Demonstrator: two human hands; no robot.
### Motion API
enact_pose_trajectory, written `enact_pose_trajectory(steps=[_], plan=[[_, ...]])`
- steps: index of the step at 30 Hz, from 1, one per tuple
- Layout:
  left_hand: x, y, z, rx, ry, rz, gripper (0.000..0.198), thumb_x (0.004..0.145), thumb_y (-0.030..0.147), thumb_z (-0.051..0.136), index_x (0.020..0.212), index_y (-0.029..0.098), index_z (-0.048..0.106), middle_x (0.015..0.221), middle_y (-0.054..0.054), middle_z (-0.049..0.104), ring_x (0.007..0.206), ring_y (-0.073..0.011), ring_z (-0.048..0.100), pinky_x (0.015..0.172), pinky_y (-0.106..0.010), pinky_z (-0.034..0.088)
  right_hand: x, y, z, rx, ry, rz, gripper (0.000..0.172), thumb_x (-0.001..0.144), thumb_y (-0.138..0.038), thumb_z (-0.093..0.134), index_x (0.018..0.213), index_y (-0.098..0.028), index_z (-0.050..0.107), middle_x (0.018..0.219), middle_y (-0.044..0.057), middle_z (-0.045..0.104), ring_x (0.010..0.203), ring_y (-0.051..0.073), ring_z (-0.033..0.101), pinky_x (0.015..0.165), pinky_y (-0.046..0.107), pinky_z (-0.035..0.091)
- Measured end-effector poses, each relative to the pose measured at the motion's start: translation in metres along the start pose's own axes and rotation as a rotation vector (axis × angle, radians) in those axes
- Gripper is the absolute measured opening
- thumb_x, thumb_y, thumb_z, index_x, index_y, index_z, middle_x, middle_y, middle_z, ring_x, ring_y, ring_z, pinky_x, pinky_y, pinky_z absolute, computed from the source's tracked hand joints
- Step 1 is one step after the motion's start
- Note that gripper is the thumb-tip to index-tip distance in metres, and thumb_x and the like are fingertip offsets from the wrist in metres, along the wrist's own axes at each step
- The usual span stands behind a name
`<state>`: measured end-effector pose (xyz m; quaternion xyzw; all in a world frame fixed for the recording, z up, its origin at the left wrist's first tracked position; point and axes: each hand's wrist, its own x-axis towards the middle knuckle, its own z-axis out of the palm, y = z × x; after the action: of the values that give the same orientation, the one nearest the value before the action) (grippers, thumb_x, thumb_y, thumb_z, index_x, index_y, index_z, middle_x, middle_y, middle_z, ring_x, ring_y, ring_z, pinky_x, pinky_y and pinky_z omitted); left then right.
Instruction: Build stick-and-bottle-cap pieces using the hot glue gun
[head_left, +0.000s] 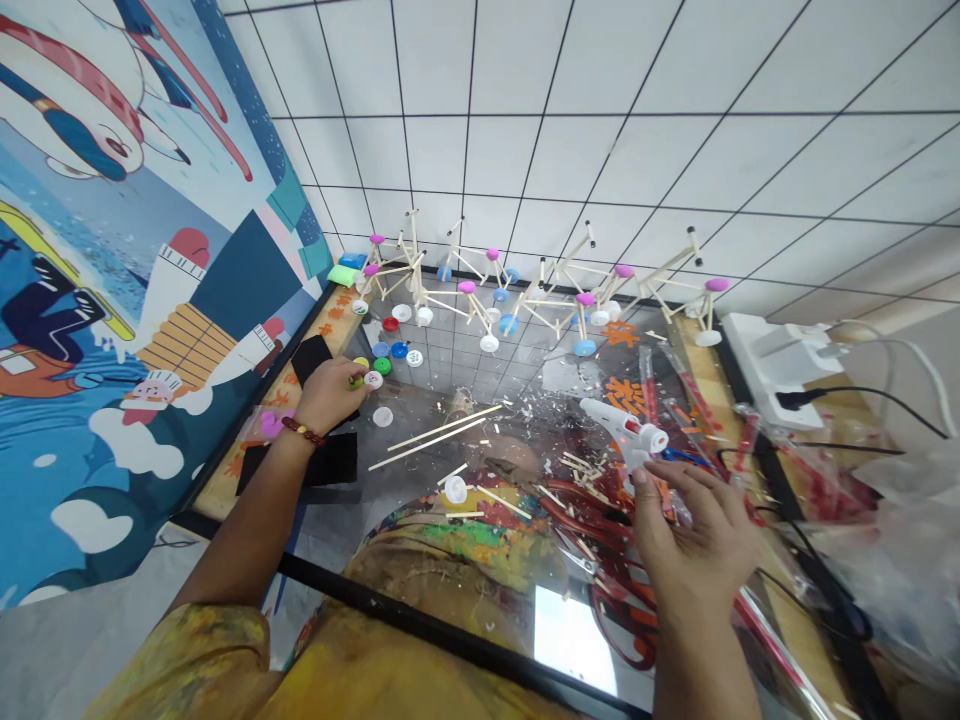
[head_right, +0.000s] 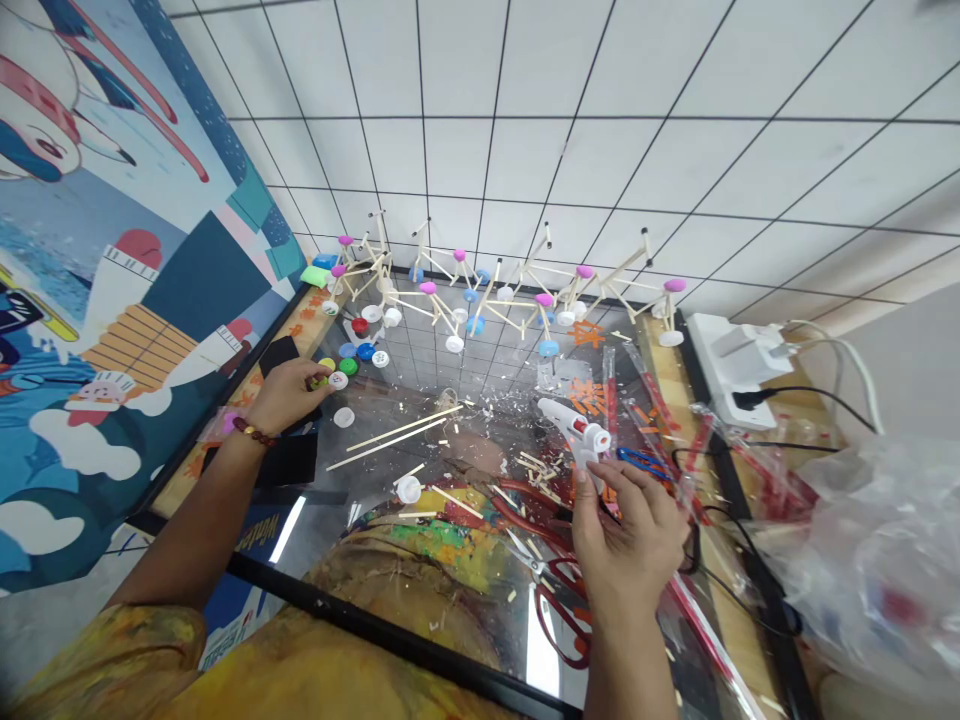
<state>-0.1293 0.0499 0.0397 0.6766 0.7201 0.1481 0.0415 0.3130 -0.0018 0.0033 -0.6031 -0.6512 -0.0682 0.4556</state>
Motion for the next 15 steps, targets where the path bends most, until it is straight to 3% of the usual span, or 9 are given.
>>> enact_pose_trajectory(steps=[3, 7, 11, 15], plan=[[-0.001, 0.006, 0.013, 0.108, 0.055, 0.012, 0.03, 0.076, 0.043, 0.066, 0.092, 0.019, 0.074, 0.095, -0.012, 0.066, 0.092, -0.0278, 0.062, 0.078, -0.036, 0.048, -0.001, -0.001, 0.002, 0.013, -0.009, -0.006, 0.017, 0.084, -0.032, 0.07, 0.092, -0.018, 0.072, 0.095, 0.008, 0.07, 0.089, 0.023, 0.067, 0.087, 0.043, 0.052], [0.001, 0.004, 0.022, 0.17, 0.019, 0.004, 0.029, 0.078, 0.045, 0.064, 0.088, 0.019, 0.073, 0.092, -0.011, 0.063, 0.09, -0.0268, 0.062, 0.078, -0.035, 0.048, -0.002, -0.001, 0.003, -0.014, -0.008, 0.004, 0.017, 0.084, -0.032, 0.07, 0.093, -0.018, 0.072, 0.097, 0.009, 0.07, 0.09, 0.024, 0.067, 0.087, 0.044, 0.051], [-0.002, 0.007, 0.021, 0.096, 0.06, 0.0, 0.026, 0.076, 0.04, 0.068, 0.09, 0.019, 0.071, 0.096, -0.01, 0.064, 0.092, -0.0263, 0.062, 0.081, -0.035, 0.049, -0.001, -0.003, 0.002, -0.029, -0.011, 0.017, 0.017, 0.085, -0.034, 0.068, 0.091, -0.018, 0.071, 0.096, 0.008, 0.07, 0.089, 0.024, 0.067, 0.086, 0.044, 0.049], [-0.015, 0.026, 0.014, -0.041, 0.069, 0.04, 0.026, 0.077, 0.037, 0.067, 0.097, 0.019, 0.068, 0.101, -0.01, 0.066, 0.094, -0.0248, 0.063, 0.083, -0.034, 0.049, -0.001, -0.005, 0.0, -0.021, -0.014, 0.008, 0.017, 0.086, -0.033, 0.068, 0.092, -0.018, 0.071, 0.097, 0.008, 0.07, 0.09, 0.024, 0.067, 0.087, 0.043, 0.049]])
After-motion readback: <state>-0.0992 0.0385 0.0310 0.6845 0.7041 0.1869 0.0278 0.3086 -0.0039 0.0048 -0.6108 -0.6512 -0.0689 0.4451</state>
